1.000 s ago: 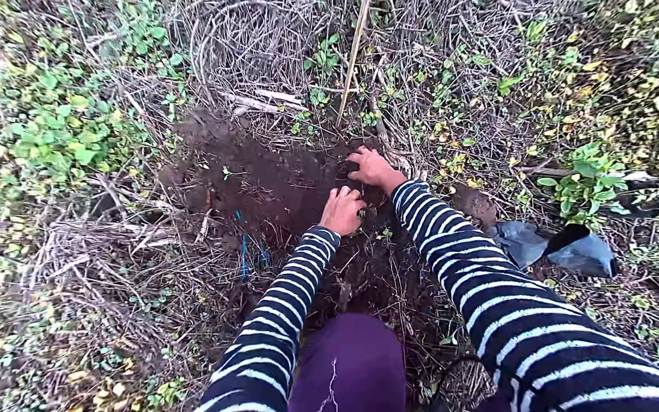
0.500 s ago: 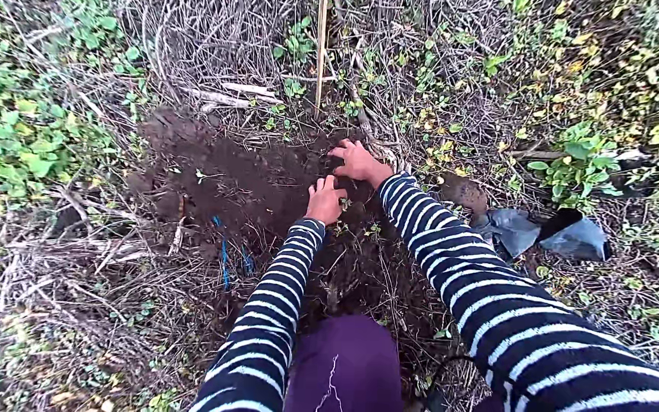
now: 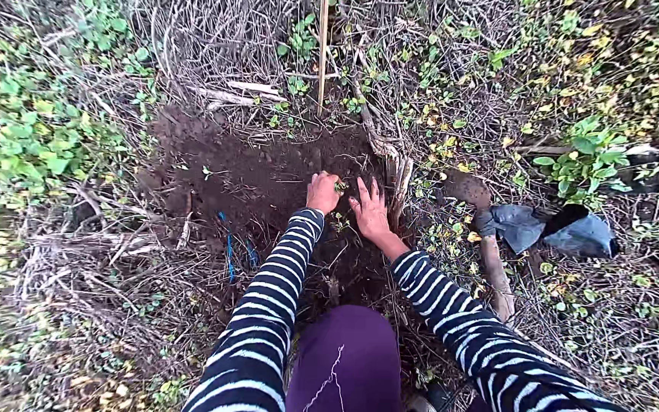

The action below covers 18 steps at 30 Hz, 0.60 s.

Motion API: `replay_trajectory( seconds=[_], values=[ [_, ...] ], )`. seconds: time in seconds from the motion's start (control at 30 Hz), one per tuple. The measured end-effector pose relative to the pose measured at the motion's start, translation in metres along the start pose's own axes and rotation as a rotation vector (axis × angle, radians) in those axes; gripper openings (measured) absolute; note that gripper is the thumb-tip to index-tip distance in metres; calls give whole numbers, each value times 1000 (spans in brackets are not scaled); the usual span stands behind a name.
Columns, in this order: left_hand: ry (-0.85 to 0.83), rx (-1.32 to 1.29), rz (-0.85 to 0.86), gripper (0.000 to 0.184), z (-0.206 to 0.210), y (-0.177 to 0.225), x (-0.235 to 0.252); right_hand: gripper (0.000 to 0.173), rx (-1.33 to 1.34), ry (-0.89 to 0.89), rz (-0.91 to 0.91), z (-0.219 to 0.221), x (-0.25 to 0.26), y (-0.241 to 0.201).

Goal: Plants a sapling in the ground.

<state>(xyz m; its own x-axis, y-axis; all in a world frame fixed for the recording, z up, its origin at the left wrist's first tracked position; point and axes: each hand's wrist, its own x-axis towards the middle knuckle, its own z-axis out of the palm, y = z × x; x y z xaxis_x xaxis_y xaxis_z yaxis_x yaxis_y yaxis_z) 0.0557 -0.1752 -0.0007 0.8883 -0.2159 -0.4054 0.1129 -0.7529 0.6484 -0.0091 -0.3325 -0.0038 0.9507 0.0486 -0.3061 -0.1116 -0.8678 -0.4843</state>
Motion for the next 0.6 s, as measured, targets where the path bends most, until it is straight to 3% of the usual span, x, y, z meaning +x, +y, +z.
replay_trajectory(
  seconds=[0.13, 0.27, 0.4, 0.53, 0.6],
  values=[
    [-49, 13, -84, 37, 2, 8, -1, 79, -50, -119, -41, -2, -19, 15],
    [2, -20, -203, 62, -7, 6, -10, 85, 100, -186, 3, -23, -1, 8],
    [5, -117, -115, 70, 2, -14, -10, 63, 174, -217, -29, -21, 8, 18],
    [7, -107, -107, 67, 12, -15, -4, 58, 56, -317, -41, -22, 14, 12],
    [13, -90, -112, 66, 17, -15, -4, 52, 27, -287, -50, -15, 14, 11]
  ],
)
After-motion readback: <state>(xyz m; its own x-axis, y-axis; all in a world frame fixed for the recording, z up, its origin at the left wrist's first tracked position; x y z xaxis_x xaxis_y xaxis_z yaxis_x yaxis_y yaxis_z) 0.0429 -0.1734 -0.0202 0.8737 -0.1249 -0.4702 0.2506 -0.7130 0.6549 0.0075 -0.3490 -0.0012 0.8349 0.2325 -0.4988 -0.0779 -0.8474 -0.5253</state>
